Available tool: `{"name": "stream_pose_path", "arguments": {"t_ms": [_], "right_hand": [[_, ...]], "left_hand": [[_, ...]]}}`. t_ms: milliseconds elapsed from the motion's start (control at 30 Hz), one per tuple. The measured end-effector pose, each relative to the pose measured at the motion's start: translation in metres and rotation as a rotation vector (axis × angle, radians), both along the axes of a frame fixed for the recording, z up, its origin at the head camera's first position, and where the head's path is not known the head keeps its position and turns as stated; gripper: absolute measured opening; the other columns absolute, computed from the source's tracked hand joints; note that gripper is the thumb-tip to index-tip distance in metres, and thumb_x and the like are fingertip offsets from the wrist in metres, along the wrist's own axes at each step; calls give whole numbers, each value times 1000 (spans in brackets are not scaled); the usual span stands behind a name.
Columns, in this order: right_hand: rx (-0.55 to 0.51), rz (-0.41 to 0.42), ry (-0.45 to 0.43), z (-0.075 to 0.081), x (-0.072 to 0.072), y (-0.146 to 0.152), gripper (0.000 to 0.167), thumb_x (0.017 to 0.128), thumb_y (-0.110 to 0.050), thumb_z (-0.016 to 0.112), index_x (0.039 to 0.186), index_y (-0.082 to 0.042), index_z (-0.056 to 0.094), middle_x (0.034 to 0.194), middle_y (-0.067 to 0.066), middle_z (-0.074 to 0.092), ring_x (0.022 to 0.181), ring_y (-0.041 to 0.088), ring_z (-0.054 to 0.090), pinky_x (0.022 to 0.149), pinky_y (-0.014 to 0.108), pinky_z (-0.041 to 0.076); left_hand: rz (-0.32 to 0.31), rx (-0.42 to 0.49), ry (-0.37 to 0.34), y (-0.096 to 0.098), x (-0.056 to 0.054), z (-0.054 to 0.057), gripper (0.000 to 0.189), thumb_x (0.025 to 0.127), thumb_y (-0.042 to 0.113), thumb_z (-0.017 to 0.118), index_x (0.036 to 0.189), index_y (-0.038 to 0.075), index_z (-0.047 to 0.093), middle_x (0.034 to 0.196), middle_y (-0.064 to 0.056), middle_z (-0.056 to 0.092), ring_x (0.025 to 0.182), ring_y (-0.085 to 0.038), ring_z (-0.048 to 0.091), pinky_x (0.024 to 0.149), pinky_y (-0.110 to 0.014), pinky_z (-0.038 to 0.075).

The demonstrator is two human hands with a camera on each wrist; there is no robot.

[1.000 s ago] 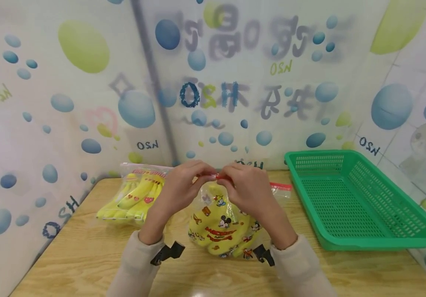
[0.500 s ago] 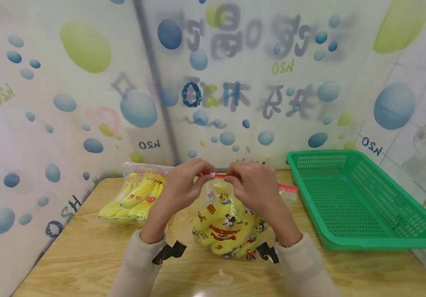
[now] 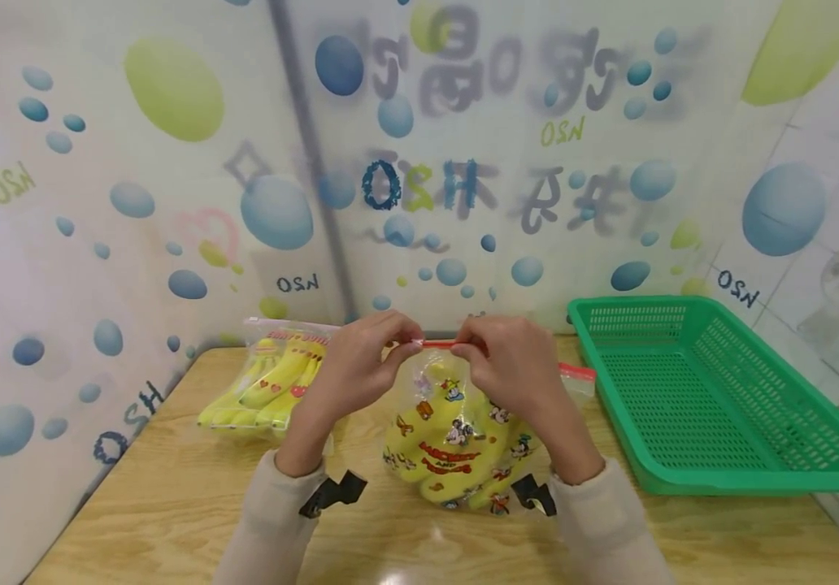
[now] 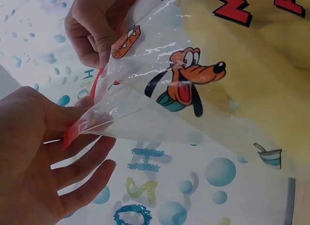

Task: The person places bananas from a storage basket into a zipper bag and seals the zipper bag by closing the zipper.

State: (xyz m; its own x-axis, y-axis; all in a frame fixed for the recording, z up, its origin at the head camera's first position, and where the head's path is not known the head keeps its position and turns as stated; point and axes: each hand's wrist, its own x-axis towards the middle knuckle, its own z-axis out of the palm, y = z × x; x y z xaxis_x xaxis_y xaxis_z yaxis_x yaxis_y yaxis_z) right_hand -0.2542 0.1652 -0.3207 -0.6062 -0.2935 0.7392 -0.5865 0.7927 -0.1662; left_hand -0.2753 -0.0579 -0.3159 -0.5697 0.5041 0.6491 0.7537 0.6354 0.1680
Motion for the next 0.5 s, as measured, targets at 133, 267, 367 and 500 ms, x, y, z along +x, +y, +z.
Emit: {"name": "stream_pose_path", "arguments": {"t_ms": [133, 267, 367, 500], "right_hand": [[-8, -2, -14, 1, 0, 3, 11, 85, -15, 84, 80, -16, 75, 68, -3, 67, 56, 9, 50, 51, 26, 38], [-19, 8, -22, 1, -1, 6, 11, 85, -13, 84, 80, -17, 75, 68, -4, 68, 56, 8, 50, 52, 26, 38], [-29, 22, -31, 1, -1, 9, 11, 86, -12, 83, 81, -18, 75, 68, -5, 68, 58, 6, 50, 53, 26, 39], [-49, 47, -60, 2, 0, 13, 12, 87, -11, 82, 81, -19, 75, 67, -6, 66, 57, 4, 50, 53, 25, 39]], "left_hand": [[18, -9, -17, -2, 0, 1, 6, 95, 18, 75, 97, 14, 73, 92, 4, 72, 76, -10, 62, 67, -24, 52], [24, -2, -20, -5, 0, 1, 6, 96, 20, 75, 98, 14, 73, 91, 4, 72, 76, -10, 62, 66, -25, 51], [26, 9, -15, -7, -1, 2, 5, 96, 20, 75, 98, 15, 74, 91, 4, 73, 75, -10, 63, 66, -25, 52], [39, 24, -4, -10, -1, 3, 6, 96, 20, 74, 98, 15, 74, 90, 4, 73, 74, -10, 62, 66, -25, 51]]}}
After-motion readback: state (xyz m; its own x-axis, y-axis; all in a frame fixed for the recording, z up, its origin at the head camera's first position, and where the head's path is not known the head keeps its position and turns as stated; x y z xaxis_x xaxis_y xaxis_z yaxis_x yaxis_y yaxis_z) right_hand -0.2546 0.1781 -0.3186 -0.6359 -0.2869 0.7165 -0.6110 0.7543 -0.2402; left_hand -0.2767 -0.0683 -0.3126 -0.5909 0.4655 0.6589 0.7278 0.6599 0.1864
